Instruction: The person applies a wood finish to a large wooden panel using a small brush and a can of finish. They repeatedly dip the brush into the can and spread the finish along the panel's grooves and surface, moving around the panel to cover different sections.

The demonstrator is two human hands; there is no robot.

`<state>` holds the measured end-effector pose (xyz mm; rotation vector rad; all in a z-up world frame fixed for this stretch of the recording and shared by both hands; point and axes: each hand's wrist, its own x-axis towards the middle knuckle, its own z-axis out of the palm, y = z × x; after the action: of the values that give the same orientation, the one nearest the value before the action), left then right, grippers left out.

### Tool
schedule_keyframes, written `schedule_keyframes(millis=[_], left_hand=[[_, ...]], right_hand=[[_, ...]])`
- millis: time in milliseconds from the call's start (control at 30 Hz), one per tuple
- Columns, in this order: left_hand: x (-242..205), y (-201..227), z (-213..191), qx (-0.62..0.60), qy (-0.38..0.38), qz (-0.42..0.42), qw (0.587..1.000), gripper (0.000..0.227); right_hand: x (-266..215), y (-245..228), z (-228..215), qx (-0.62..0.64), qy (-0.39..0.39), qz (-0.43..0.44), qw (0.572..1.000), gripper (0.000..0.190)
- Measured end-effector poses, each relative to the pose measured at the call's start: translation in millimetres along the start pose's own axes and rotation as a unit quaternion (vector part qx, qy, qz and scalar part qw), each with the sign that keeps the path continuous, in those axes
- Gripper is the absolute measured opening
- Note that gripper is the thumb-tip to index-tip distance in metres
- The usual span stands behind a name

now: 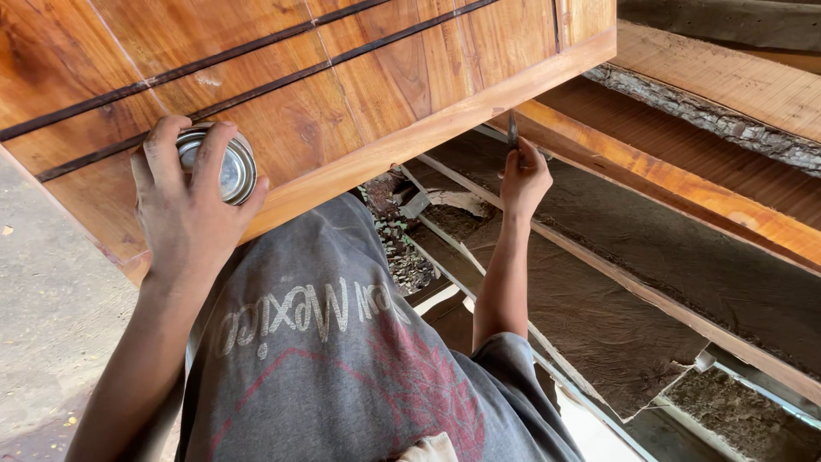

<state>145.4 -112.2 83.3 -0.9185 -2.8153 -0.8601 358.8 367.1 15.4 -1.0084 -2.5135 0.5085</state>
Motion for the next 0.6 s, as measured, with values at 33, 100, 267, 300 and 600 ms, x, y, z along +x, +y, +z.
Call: schedule_keyframes(millis=[33, 100, 267, 300, 600], left_hand=[[0.4, 0.3, -0.3, -0.003, 0.008, 0.006, 1.000, 0.068], [0.2, 1.0, 0.2, -0.009, 0.027, 0.018, 0.999, 0.069], [-1.4, 0.3, 2.3, 0.006, 0.006, -0.004, 1.000, 0.070], [-1.9, 0.2, 2.7, 0.007, 0.006, -0.005, 1.000, 0.071], [-3.0, -0.9, 4.4, 0.004, 0.014, -0.002, 1.000, 0.072]], right_hand=[[0.6, -0.5, -0.4, 0.007, -0.011, 0.018, 1.000, 0.021], [3.6, -1.3, -1.4, 0.021, -0.034, 0.051, 0.998, 0.022], [11.9, -3.2, -4.8, 0.059, -0.071, -0.004, 0.996, 0.020], [11.6, -2.6, -6.3, 0.061, -0.062, -0.026, 0.996, 0.020], [12.3, 5.2, -1.7, 0.032, -0.028, -0.029, 0.999, 0.018]])
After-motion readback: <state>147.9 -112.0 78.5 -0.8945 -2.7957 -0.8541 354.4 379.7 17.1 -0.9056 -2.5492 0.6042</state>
